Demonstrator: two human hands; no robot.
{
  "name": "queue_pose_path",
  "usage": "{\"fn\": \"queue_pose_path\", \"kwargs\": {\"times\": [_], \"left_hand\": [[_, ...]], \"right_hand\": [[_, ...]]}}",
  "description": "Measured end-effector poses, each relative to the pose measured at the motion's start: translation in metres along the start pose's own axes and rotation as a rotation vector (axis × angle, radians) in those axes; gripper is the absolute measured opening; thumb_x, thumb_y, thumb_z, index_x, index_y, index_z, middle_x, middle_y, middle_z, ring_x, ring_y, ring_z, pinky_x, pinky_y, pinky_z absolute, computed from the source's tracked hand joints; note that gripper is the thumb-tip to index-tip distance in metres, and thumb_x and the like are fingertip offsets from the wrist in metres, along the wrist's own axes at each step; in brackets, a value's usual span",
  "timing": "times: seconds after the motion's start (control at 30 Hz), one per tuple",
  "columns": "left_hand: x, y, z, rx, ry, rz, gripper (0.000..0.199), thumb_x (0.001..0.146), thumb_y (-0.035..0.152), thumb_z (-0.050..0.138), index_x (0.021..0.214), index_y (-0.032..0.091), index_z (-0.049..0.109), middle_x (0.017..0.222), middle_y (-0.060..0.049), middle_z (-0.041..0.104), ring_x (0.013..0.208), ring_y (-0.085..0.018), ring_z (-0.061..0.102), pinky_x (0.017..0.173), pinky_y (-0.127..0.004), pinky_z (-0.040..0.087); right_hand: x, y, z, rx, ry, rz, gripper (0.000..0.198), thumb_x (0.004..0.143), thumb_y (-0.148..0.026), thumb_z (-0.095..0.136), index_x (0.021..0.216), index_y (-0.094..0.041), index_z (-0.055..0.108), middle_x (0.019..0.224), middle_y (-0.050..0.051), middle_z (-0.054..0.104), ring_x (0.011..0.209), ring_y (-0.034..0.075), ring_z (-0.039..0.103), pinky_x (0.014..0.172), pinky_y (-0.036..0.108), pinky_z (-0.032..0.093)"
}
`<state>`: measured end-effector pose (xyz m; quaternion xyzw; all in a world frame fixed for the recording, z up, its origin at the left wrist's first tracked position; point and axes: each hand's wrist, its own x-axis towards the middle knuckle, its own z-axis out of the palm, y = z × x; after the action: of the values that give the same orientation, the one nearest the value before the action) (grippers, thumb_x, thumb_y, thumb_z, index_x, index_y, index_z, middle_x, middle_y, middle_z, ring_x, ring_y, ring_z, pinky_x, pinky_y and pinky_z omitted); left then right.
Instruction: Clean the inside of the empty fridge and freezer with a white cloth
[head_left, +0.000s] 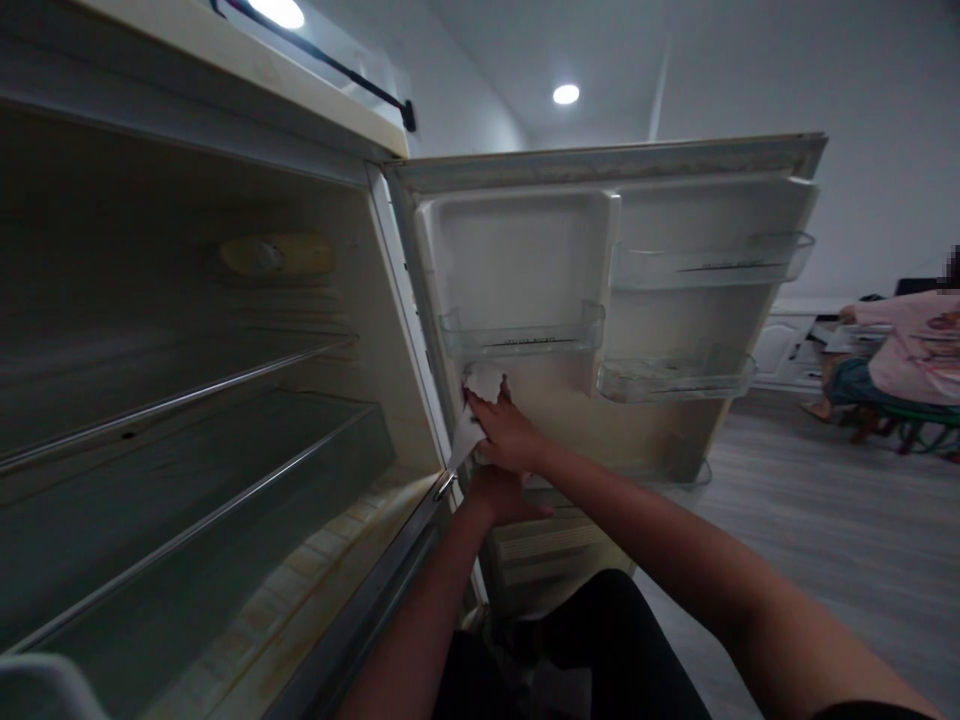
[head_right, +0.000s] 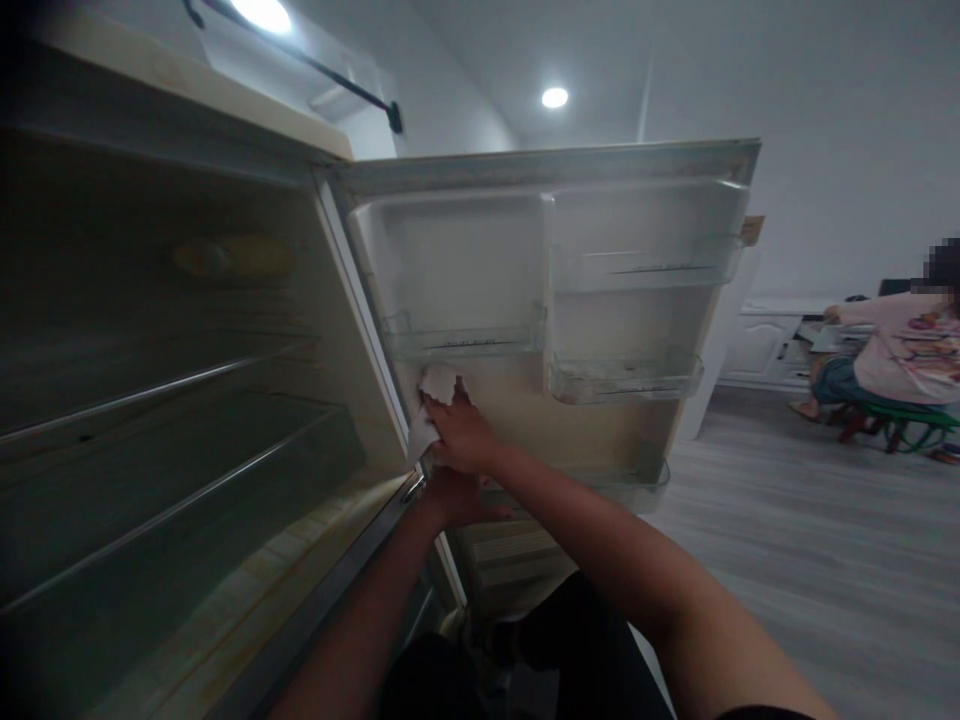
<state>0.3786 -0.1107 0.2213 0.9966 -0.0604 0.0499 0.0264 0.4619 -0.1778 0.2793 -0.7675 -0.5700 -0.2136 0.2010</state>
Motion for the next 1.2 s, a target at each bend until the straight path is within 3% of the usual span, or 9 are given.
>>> {"fn": "queue_pose_path", "kwargs": {"times": [0.17,0.3,0.47,0.6,0.7,0.83,1.03,1.13,1.2], "left_hand": [[-0.001,-0.001,-0.006,-0.018,-0.015,0.041,0.079,0.074,0.082,0.059,0.126,0.024,0.068,0.121,-0.013,0.073,0.114,-0.035,0.067,0.099,-0.045,0.051],[-0.002,-0.002,-0.01,-0.007,-0.067,0.029,0.08,0.069,0.087,0.057,0.114,0.024,0.073,0.104,-0.012,0.077,0.094,-0.035,0.073,0.084,-0.044,0.055],[0.0,-0.003,-0.01,-0.067,-0.049,0.064,0.078,0.071,0.086,0.058,0.121,0.027,0.068,0.112,-0.008,0.076,0.101,-0.032,0.071,0.084,-0.042,0.054],[0.004,-0.002,-0.008,-0.08,-0.073,0.043,0.078,0.075,0.083,0.057,0.127,0.026,0.065,0.118,-0.009,0.075,0.103,-0.032,0.071,0.085,-0.042,0.053],[0.006,0.0,-0.008,-0.065,-0.082,0.045,0.073,0.078,0.08,0.056,0.126,0.026,0.066,0.117,-0.01,0.075,0.104,-0.033,0.071,0.085,-0.042,0.053],[0.009,0.002,-0.007,-0.051,-0.07,0.042,0.072,0.079,0.08,0.056,0.124,0.025,0.066,0.117,-0.01,0.075,0.104,-0.033,0.071,0.086,-0.043,0.054],[0.014,0.005,-0.004,-0.033,-0.049,0.047,0.07,0.08,0.078,0.055,0.123,0.025,0.067,0.115,-0.011,0.076,0.102,-0.033,0.072,0.084,-0.043,0.054],[0.016,0.008,-0.006,-0.024,-0.057,0.057,0.069,0.08,0.079,0.053,0.122,0.026,0.069,0.113,-0.012,0.076,0.101,-0.034,0.072,0.084,-0.044,0.054],[0.017,0.01,-0.008,-0.004,-0.082,0.04,0.069,0.08,0.078,0.054,0.12,0.025,0.071,0.11,-0.014,0.077,0.1,-0.035,0.073,0.083,-0.044,0.054]], "right_hand": [[-0.052,0.043,-0.02,-0.302,-0.208,-0.022,0.041,0.094,-0.025,0.054,0.134,-0.02,0.063,0.132,0.018,0.062,0.128,0.033,0.051,0.109,0.052,0.035],[-0.094,0.08,-0.039,-0.462,-0.258,0.037,0.04,0.096,-0.02,0.05,0.133,-0.026,0.064,0.118,0.014,0.068,0.121,0.03,0.056,0.105,0.048,0.038],[-0.14,0.115,-0.075,-0.55,-0.4,0.103,0.038,0.089,-0.018,0.056,0.124,-0.024,0.069,0.116,0.014,0.069,0.112,0.029,0.06,0.09,0.04,0.045],[-0.177,0.137,-0.105,-0.67,-0.322,0.287,0.037,0.084,-0.018,0.059,0.118,-0.02,0.072,0.113,0.016,0.07,0.112,0.032,0.058,0.097,0.045,0.039],[-0.195,0.145,-0.112,-0.742,-0.24,0.399,0.045,0.082,-0.018,0.059,0.126,-0.018,0.069,0.117,0.02,0.068,0.115,0.036,0.055,0.1,0.051,0.036],[-0.191,0.139,-0.104,-0.747,-0.116,0.507,0.068,0.077,-0.019,0.061,0.144,-0.016,0.052,0.127,0.022,0.061,0.118,0.04,0.052,0.097,0.051,0.04],[-0.146,0.112,-0.079,-0.513,0.079,0.675,0.07,0.079,-0.032,0.065,0.139,-0.002,0.045,0.134,0.03,0.049,0.12,0.042,0.047,0.1,0.05,0.041],[-0.121,0.089,-0.061,-0.365,0.055,0.582,0.067,0.078,-0.03,0.067,0.138,-0.004,0.047,0.132,0.026,0.052,0.123,0.038,0.046,0.104,0.047,0.039],[-0.104,0.075,-0.048,-0.338,-0.01,0.423,0.061,0.081,-0.027,0.065,0.138,-0.009,0.051,0.133,0.023,0.055,0.125,0.037,0.047,0.107,0.05,0.037]]}}
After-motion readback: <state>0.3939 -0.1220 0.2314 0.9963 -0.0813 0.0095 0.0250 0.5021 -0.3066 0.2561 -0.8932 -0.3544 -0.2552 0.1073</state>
